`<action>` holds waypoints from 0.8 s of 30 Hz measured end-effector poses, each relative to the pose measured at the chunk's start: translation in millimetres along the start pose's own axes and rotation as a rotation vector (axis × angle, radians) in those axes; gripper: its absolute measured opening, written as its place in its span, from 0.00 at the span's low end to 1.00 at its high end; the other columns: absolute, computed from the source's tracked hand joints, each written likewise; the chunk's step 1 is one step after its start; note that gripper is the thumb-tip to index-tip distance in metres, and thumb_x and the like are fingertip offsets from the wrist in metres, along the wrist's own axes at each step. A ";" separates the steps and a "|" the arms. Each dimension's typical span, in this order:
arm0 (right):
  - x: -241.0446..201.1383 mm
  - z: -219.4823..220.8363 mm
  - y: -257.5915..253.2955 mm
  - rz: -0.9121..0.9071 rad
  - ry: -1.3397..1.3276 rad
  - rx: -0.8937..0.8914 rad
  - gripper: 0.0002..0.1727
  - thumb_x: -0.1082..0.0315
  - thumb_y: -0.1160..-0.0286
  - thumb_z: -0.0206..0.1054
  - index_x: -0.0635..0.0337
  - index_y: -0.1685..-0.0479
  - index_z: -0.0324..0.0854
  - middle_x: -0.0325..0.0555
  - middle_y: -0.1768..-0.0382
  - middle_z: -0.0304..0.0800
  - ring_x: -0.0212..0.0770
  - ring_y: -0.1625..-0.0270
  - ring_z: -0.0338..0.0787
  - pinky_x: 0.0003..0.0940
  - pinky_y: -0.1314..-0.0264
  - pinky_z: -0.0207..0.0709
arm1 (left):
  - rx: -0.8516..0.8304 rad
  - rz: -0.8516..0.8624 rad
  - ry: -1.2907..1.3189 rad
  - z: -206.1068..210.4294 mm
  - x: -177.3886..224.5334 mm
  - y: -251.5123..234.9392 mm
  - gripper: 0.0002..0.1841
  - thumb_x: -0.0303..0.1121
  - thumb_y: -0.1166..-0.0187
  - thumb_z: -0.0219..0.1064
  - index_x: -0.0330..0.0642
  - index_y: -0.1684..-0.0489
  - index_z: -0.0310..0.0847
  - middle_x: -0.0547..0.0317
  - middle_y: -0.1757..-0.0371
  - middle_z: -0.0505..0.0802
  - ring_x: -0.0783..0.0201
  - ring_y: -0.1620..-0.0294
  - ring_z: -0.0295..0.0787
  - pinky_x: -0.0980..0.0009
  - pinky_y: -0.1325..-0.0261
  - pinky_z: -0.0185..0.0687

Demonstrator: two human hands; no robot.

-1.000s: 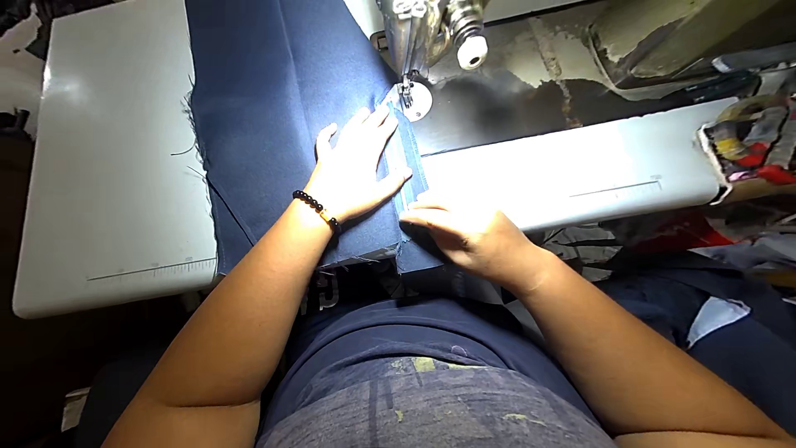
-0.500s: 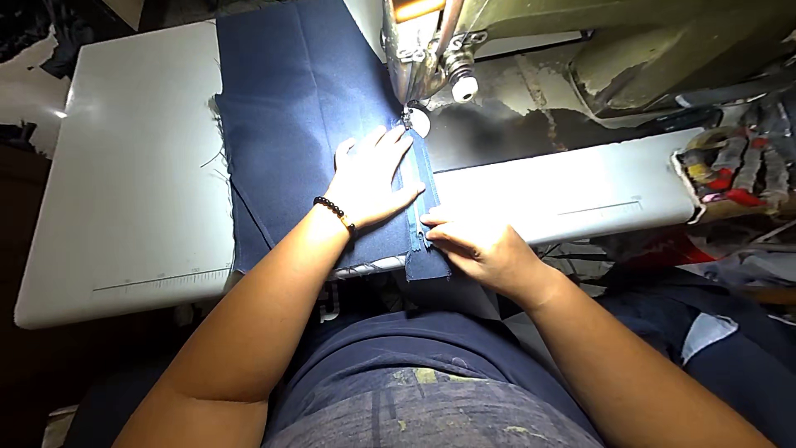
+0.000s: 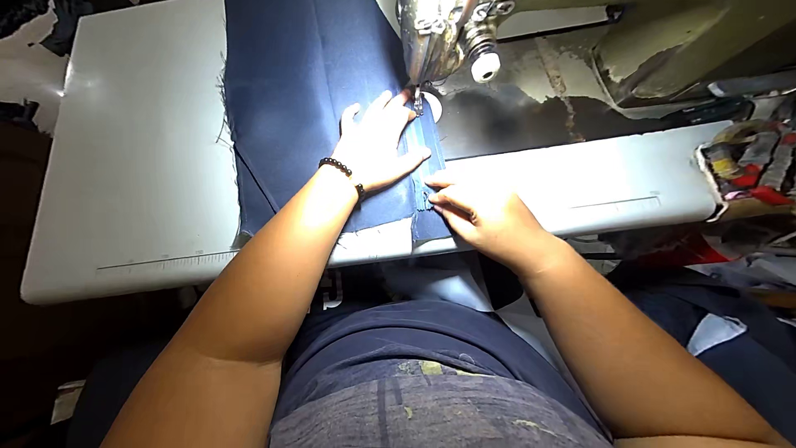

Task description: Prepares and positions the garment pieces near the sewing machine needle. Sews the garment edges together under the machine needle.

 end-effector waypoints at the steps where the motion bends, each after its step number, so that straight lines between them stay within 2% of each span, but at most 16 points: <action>1: 0.3 -0.1 -1.0 -0.007 0.015 -0.001 0.14 0.69 0.19 0.61 0.62 0.56 0.94 0.50 0.37 0.93 0.46 0.31 0.90 0.40 0.27 0.80 | -0.017 0.002 0.008 -2.0 0.3 1.7 0.43 0.72 0.23 0.48 0.51 0.15 0.68 0.62 0.04 0.59 0.54 0.02 0.44 0.31 0.12 0.34; 3: 0.6 -0.4 1.8 -0.028 0.030 0.003 0.14 0.69 0.19 0.61 0.61 0.54 0.94 0.50 0.37 0.93 0.46 0.32 0.90 0.40 0.29 0.81 | -0.060 0.021 0.044 -4.3 7.0 16.0 0.44 0.72 0.23 0.49 0.50 0.14 0.67 0.62 0.03 0.56 0.54 0.02 0.40 0.28 0.12 0.29; 6: 2.0 -1.1 6.4 -0.050 0.015 0.009 0.15 0.69 0.18 0.60 0.62 0.51 0.94 0.52 0.38 0.93 0.46 0.32 0.90 0.39 0.27 0.80 | -0.030 0.089 0.085 3.6 21.5 52.7 0.37 0.65 0.17 0.48 0.51 0.16 0.72 0.63 0.05 0.62 0.55 0.03 0.45 0.28 0.12 0.31; 9: 5.3 -0.8 1.9 -0.044 0.014 0.003 0.14 0.69 0.18 0.60 0.62 0.54 0.94 0.51 0.39 0.93 0.47 0.33 0.91 0.41 0.29 0.81 | -0.012 0.108 0.108 10.2 25.7 67.9 0.34 0.61 0.14 0.48 0.52 0.15 0.71 0.65 0.07 0.66 0.56 0.03 0.48 0.28 0.12 0.32; 11: 10.1 -1.4 -7.8 -0.049 0.049 -0.015 0.15 0.69 0.19 0.59 0.61 0.53 0.94 0.50 0.39 0.93 0.49 0.32 0.90 0.45 0.28 0.80 | 0.000 0.098 0.116 8.9 22.0 61.2 0.33 0.60 0.15 0.50 0.53 0.17 0.73 0.64 0.08 0.68 0.55 0.04 0.50 0.29 0.12 0.33; 14: 22.4 -3.5 -25.7 -0.021 0.079 -0.091 0.17 0.69 0.18 0.57 0.59 0.49 0.93 0.48 0.34 0.92 0.52 0.29 0.87 0.53 0.33 0.76 | 0.013 0.090 0.100 4.6 11.2 41.5 0.33 0.62 0.16 0.50 0.55 0.19 0.74 0.64 0.08 0.69 0.55 0.04 0.51 0.29 0.13 0.35; 18: 36.7 -5.4 -49.1 -0.010 0.103 -0.137 0.17 0.69 0.16 0.56 0.59 0.44 0.92 0.49 0.32 0.90 0.54 0.26 0.85 0.57 0.29 0.74 | 0.025 0.088 0.077 -1.0 -6.3 13.9 0.33 0.61 0.17 0.51 0.53 0.19 0.74 0.62 0.08 0.69 0.54 0.05 0.52 0.29 0.13 0.36; 24: 49.2 3.7 -62.0 0.137 0.208 -0.136 0.24 0.65 0.13 0.52 0.53 0.24 0.82 0.51 0.21 0.79 0.57 0.17 0.74 0.61 0.20 0.64 | 0.009 0.048 0.041 -9.5 -32.7 -29.4 0.34 0.64 0.17 0.50 0.55 0.19 0.72 0.61 0.09 0.69 0.55 0.04 0.51 0.30 0.12 0.36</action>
Point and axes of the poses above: each hand's wrist, its own y-axis away from the middle knuckle, its own z-axis out of the palm, x = y × z, the point moved 3 cm from there along -y, towards the middle knuckle
